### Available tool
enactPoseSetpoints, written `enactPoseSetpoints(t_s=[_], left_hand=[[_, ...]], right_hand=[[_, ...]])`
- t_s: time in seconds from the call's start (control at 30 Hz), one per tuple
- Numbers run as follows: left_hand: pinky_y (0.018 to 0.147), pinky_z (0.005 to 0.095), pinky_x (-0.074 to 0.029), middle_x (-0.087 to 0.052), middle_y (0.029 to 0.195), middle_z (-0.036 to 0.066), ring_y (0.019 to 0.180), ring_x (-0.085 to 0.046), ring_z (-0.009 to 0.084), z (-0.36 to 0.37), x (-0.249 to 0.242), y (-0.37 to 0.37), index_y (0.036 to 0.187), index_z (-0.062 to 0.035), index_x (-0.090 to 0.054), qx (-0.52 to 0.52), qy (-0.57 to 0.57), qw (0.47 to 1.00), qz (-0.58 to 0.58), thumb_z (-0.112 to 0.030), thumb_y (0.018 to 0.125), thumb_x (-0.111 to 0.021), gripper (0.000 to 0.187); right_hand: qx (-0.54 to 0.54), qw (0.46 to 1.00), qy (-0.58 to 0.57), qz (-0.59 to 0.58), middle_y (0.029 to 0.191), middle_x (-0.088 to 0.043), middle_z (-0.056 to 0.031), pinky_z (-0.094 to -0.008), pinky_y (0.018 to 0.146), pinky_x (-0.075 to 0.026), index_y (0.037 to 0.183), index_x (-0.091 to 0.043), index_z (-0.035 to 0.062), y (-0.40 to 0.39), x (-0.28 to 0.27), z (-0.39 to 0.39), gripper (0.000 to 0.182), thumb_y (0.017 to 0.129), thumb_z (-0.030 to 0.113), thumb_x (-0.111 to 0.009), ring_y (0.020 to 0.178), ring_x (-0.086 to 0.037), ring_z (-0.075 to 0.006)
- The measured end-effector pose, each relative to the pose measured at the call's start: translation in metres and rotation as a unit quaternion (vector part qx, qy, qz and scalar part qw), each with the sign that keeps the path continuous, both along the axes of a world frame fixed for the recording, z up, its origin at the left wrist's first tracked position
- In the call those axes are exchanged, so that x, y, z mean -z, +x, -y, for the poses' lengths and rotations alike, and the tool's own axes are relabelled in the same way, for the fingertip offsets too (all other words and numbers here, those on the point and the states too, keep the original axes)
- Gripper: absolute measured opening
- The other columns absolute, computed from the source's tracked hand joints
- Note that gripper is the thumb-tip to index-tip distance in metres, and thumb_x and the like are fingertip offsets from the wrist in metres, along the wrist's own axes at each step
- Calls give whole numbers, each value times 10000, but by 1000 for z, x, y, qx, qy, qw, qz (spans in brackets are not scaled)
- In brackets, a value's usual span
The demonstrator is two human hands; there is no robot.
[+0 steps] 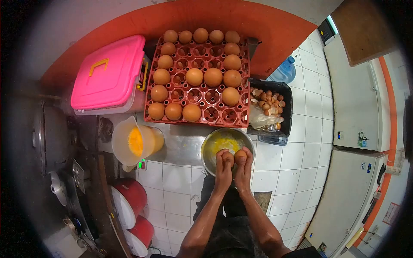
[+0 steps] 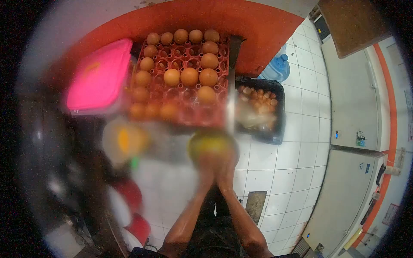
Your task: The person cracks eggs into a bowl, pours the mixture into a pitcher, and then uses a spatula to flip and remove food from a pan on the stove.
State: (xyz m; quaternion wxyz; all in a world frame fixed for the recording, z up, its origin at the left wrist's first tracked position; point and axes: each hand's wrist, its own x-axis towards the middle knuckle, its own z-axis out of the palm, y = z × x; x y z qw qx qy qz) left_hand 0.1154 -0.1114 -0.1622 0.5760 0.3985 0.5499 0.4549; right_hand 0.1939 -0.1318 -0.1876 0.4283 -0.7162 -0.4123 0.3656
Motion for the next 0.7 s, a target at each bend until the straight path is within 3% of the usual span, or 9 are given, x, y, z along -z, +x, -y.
enactPoseSetpoints(t_s=[0.1, 0.27, 0.33, 0.43, 0.47, 0.53, 0.57, 0.63, 0.7], left_hand=[[976, 324, -353, -454, 1202, 131, 1126, -456, 238, 2, 10, -1, 1234, -45, -395, -18, -8, 1000, 5, -173, 986, -407, 279], [984, 315, -350, -445, 1218, 116, 1145, -441, 226, 7, 43, -6, 1237, -52, -397, 38, -22, 989, -143, -168, 985, -410, 278], [886, 287, -424, -446, 1211, 109, 1065, -481, 207, 9, 21, -14, 1245, -78, -402, 27, -20, 999, -23, -168, 979, -421, 281], [710, 248, -467, -450, 1191, 96, 903, -523, 157, 9, 66, -19, 1252, -114, -391, 64, -37, 995, -64, -180, 974, -435, 289], [710, 248, -467, -450, 1191, 96, 903, -523, 157, 13, 61, -20, 1252, -114, -391, 63, -36, 995, -62, -180, 974, -435, 289], [575, 221, -434, -473, 1093, 68, 744, -508, 102, 1, -1, -29, 1204, -132, -389, 4, -171, 968, 184, -190, 974, -441, 242], [575, 221, -434, -473, 1093, 68, 744, -508, 102, -2, 1, -33, 1204, -132, -389, 3, -171, 968, 186, -190, 974, -441, 242], [569, 227, -420, -481, 973, 41, 691, -479, 78, -4, 11, -38, 1140, -130, -386, 90, -209, 960, 164, -227, 975, -452, 203], [566, 232, -416, -478, 937, 36, 685, -466, 76, -3, 75, -31, 1119, -121, -385, 161, -136, 973, 94, -242, 972, -462, 206]], right_hand=[[66, 991, 21, -114, 1310, -396, -146, -344, 1011, -341, 1318, -361, 39, 0, -44, -16, 455, 1017, 375, -297, 1200, -413, -258], [-34, 997, -62, -43, 1347, -428, -223, -367, 1052, -300, 1331, -379, -29, 2, -25, -11, 509, 991, 350, -357, 1267, -397, -309], [-48, 996, -40, -64, 1298, -455, -174, -343, 1000, -352, 1316, -390, 0, 10, -19, -12, 483, 998, 361, -358, 1198, -445, -276], [-43, 995, -15, -84, 1180, -514, -115, -312, 916, -424, 1244, -448, 23, 25, -14, -15, 389, 995, 318, -405, 1057, -527, -222], [-10, 980, -18, -197, 1135, -526, -108, -297, 893, -430, 1190, -480, 27, 31, -7, -15, 330, 982, 277, -426, 1029, -526, -199], [32, 947, -30, -317, 1038, -544, -82, -263, 814, -447, 1022, -554, 44, 43, -13, -20, 153, 926, 141, -487, 923, -536, -155], [31, 948, -30, -315, 1038, -544, -82, -263, 814, -447, 1022, -554, 44, 52, -12, -25, 153, 926, 141, -487, 923, -536, -155], [-158, 966, -153, -134, 959, -573, -62, -249, 754, -455, 967, -562, 39, 72, -11, -30, 100, 875, 78, -549, 821, -556, -145], [-219, 968, -94, -84, 851, -596, -41, -230, 673, -456, 1037, -595, 48, 73, -24, -37, 246, 794, 20, -623, 715, -558, -117]])
